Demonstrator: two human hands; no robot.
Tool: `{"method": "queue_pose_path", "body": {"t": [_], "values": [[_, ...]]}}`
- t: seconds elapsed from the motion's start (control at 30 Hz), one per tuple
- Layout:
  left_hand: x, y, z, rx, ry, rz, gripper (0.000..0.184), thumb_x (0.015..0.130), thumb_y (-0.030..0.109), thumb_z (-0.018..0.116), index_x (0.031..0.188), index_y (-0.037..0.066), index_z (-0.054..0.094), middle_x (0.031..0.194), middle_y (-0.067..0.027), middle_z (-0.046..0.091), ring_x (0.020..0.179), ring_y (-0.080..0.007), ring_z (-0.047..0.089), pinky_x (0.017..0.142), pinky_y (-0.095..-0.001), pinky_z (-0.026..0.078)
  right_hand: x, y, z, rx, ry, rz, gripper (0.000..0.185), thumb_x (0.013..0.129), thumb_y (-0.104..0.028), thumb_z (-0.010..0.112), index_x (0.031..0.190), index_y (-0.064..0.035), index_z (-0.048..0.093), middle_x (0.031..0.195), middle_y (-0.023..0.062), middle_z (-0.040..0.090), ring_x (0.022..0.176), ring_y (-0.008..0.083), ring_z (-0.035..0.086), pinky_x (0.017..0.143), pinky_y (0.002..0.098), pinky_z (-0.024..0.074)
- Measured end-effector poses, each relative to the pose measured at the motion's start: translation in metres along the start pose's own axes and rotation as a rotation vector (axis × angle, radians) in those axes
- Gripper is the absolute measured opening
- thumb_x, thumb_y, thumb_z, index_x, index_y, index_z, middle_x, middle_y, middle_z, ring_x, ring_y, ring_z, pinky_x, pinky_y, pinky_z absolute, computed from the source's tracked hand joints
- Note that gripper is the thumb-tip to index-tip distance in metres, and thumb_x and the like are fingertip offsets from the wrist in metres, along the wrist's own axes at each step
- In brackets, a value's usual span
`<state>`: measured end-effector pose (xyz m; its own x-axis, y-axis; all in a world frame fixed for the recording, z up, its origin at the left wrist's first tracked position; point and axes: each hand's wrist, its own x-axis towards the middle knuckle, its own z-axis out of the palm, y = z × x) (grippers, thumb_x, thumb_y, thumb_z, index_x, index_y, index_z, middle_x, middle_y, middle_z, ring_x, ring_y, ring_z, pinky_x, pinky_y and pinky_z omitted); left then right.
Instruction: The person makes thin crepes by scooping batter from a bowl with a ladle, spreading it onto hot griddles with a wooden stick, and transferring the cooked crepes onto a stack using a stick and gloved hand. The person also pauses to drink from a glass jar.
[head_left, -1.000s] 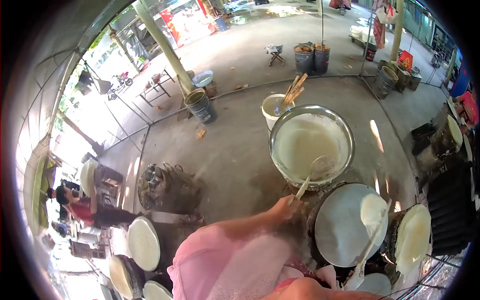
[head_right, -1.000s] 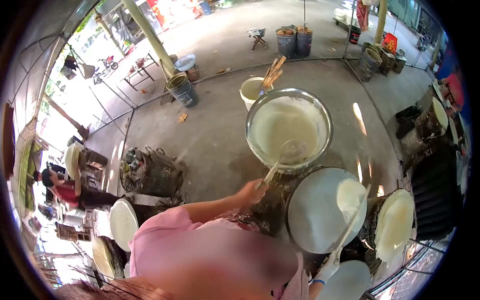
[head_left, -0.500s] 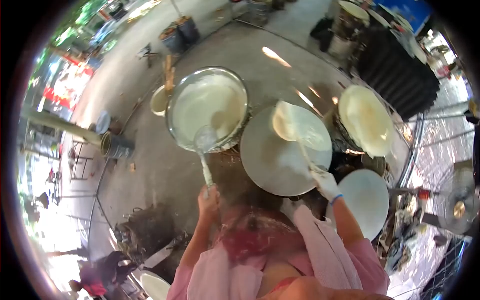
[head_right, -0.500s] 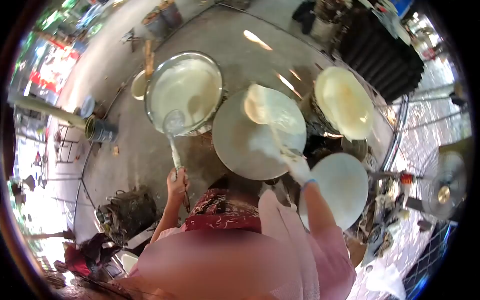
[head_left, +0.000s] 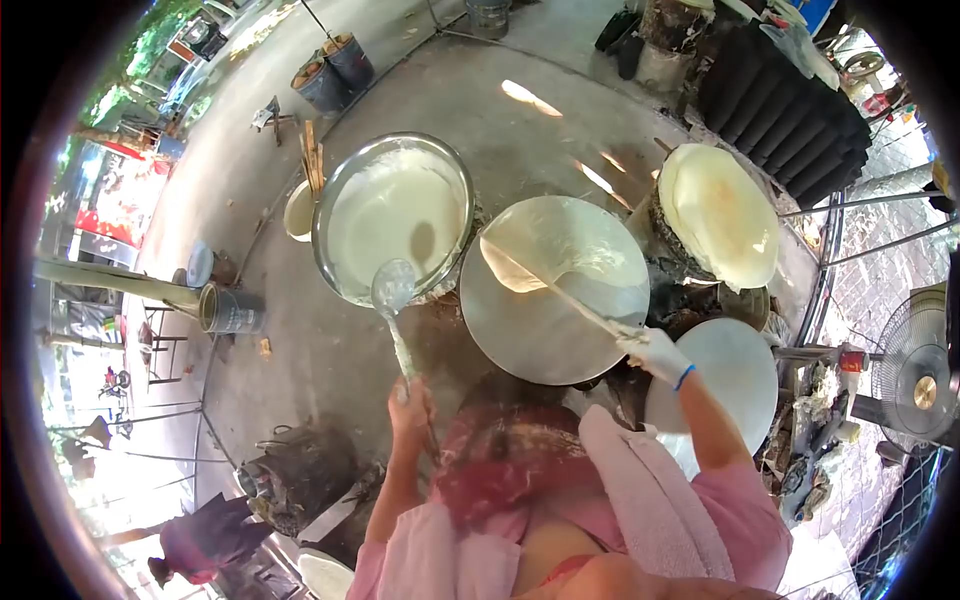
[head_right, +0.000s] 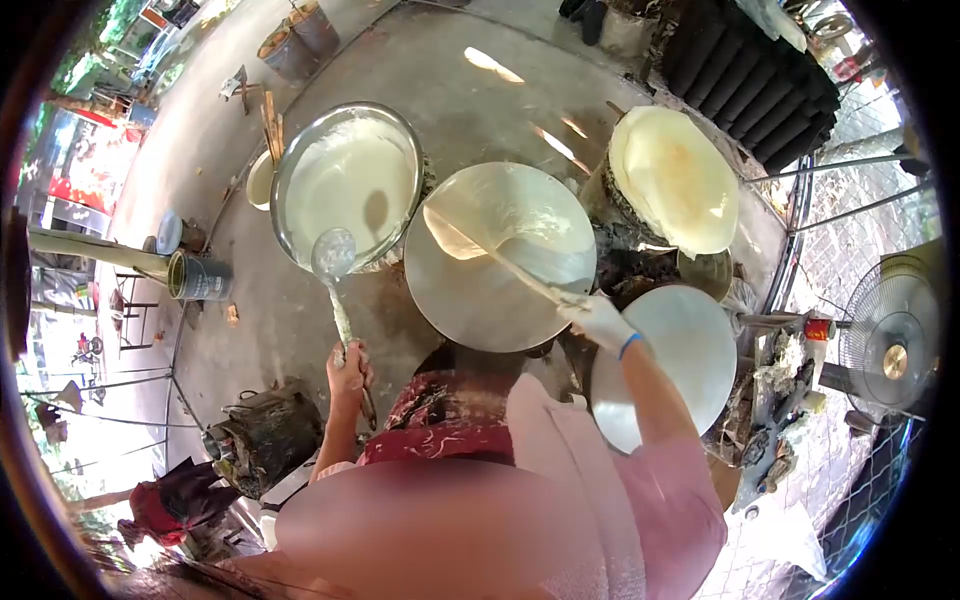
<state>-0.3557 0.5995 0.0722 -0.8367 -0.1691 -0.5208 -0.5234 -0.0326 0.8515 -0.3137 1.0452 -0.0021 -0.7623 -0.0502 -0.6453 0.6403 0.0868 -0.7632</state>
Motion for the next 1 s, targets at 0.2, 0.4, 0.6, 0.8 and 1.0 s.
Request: {"method": "queue_pose_path", "body": {"t": [0.2, 0.4, 0.6, 0.8, 1.0], "values": [[0.006, -0.004, -0.006, 0.09, 0.001, 0.03, 0.021, 0.099, 0.025, 0.053, 0.093, 0.004, 0.053, 0.059, 0.0008, 0.041, 0.042, -0.0099, 0.038, 0.037, -0.0268, 0.031, 0.034, -0.03, -0.042, 0.004, 0.041, 0.067, 0.041, 0.092, -0.018, 0.066, 0.131, -0.006, 0.059, 0.078, -0.0059, 0.06, 0.056, 0.0045, 0.043, 0.05, 0.0216, 0.0356], [0.0, -0.012, -0.022, 0.162, 0.058, -0.039, 0.019, 0.098, 0.024, 0.054, 0.09, 0.007, 0.051, 0.06, 0.0015, 0.041, 0.043, -0.0091, 0.037, 0.038, -0.0266, 0.032, 0.01, -0.021, -0.03, -0.009, -0.077, -0.094, 0.045, 0.092, -0.019, 0.066, 0.134, -0.0084, 0.057, 0.073, -0.0055, 0.055, 0.056, 0.0043, 0.041, 0.051, 0.0212, 0.0369], [0.056, -0.02, -0.022, 0.452, -0.015, 0.168, 0.021, 0.098, 0.024, 0.053, 0.091, 0.005, 0.05, 0.062, -0.0031, 0.046, 0.049, -0.0135, 0.046, 0.043, -0.0313, 0.037, 0.05, -0.031, -0.036, -0.086, -0.14, 0.058, 0.042, 0.092, -0.02, 0.067, 0.131, -0.006, 0.059, 0.072, -0.0051, 0.058, 0.057, 0.0046, 0.046, 0.05, 0.0217, 0.0376], [0.11, 0.009, 0.026, 1.133, -0.108, 0.475, 0.025, 0.097, 0.023, 0.05, 0.102, -0.002, 0.052, 0.082, -0.0295, 0.063, 0.076, -0.0459, 0.062, 0.068, -0.0522, 0.048, 0.004, -0.009, -0.046, 0.077, -0.053, -0.089, 0.042, 0.09, -0.012, 0.067, 0.131, -0.0066, 0.059, 0.096, -0.0029, 0.066, 0.069, 0.004, 0.051, 0.058, 0.0206, 0.0428], [0.106, 0.026, 0.04, 1.427, -0.259, 0.495, 0.026, 0.097, 0.024, 0.047, 0.103, -0.002, 0.048, 0.082, -0.0281, 0.064, 0.079, -0.0465, 0.063, 0.069, -0.0547, 0.049, 0.037, -0.027, -0.014, 0.0, -0.092, -0.027, 0.042, 0.092, -0.01, 0.061, 0.134, -0.0084, 0.057, 0.083, -0.0059, 0.059, 0.061, 0.0045, 0.045, 0.053, 0.0183, 0.0359]]}}
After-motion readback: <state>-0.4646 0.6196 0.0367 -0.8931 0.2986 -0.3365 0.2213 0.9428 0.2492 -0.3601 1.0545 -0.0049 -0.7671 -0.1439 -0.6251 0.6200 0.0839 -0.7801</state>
